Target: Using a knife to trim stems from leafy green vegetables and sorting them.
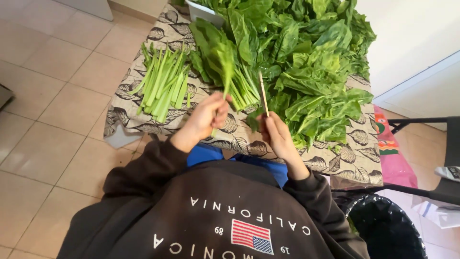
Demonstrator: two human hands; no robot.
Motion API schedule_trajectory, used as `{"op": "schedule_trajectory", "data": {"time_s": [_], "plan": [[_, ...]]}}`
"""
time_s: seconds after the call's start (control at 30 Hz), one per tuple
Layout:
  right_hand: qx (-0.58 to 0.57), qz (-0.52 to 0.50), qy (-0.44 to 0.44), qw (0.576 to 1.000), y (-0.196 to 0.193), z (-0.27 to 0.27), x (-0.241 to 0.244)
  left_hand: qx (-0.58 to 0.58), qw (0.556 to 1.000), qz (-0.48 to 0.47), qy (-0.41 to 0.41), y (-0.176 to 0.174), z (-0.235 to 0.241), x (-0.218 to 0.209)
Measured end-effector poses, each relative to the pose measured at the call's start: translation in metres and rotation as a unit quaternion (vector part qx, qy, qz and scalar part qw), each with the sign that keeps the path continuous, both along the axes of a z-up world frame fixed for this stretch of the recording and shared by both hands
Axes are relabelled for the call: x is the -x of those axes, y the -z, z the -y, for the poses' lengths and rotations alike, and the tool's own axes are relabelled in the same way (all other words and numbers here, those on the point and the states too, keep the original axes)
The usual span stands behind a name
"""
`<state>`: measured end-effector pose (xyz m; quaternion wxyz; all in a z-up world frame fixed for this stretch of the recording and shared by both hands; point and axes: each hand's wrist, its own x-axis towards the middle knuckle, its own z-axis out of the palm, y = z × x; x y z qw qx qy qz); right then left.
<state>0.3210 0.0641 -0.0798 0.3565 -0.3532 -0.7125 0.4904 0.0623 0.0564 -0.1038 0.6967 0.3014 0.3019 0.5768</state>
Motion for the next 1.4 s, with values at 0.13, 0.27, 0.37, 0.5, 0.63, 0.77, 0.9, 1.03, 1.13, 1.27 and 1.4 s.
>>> {"op": "schedule_trajectory", "data": {"time_s": [0.13, 0.27, 0.37, 0.5, 0.63, 0.77, 0.9, 1.03, 1.13, 1.27, 1.4], "plan": [[-0.103, 0.025, 0.043, 0.993, -0.009, 0.019, -0.010, -0.009, 0.997, 0.013, 0.076, -0.023, 0.025, -0.030], [-0.217, 0.138, 0.121, 0.959, -0.018, 0.022, -0.014, -0.014, 0.991, -0.006, 0.129, -0.031, 0.026, -0.052], [-0.248, 0.210, 0.209, 0.922, -0.010, -0.013, -0.044, -0.021, 0.987, -0.038, 0.155, -0.034, 0.026, -0.058], [-0.268, 0.270, 0.238, 0.894, -0.028, -0.027, -0.075, -0.194, 0.866, -0.461, 0.011, -0.040, 0.023, -0.056], [-0.162, 0.315, 0.185, 0.917, -0.031, 0.000, -0.045, -0.227, 0.751, -0.620, -0.008, -0.037, 0.020, -0.064], [-0.174, 0.510, 0.170, 0.825, 0.002, -0.030, -0.065, -0.255, 0.627, -0.736, -0.028, -0.003, 0.010, -0.066], [-0.076, 0.594, 0.192, 0.777, 0.029, -0.078, -0.092, -0.212, 0.574, -0.790, -0.025, 0.002, 0.010, -0.055], [-0.033, 0.596, 0.191, 0.779, 0.020, -0.090, -0.095, -0.162, 0.583, -0.796, -0.024, -0.063, 0.038, -0.014], [-0.003, 0.571, 0.150, 0.807, -0.029, -0.072, -0.090, -0.095, 0.582, -0.806, -0.049, -0.092, 0.042, 0.037], [-0.040, 0.583, 0.104, 0.805, -0.092, -0.036, -0.081, -0.075, 0.478, -0.845, -0.229, -0.069, 0.025, 0.088], [-0.083, 0.626, 0.153, 0.760, -0.116, -0.012, -0.099, -0.045, 0.414, -0.887, -0.202, -0.035, 0.014, 0.098]]}}
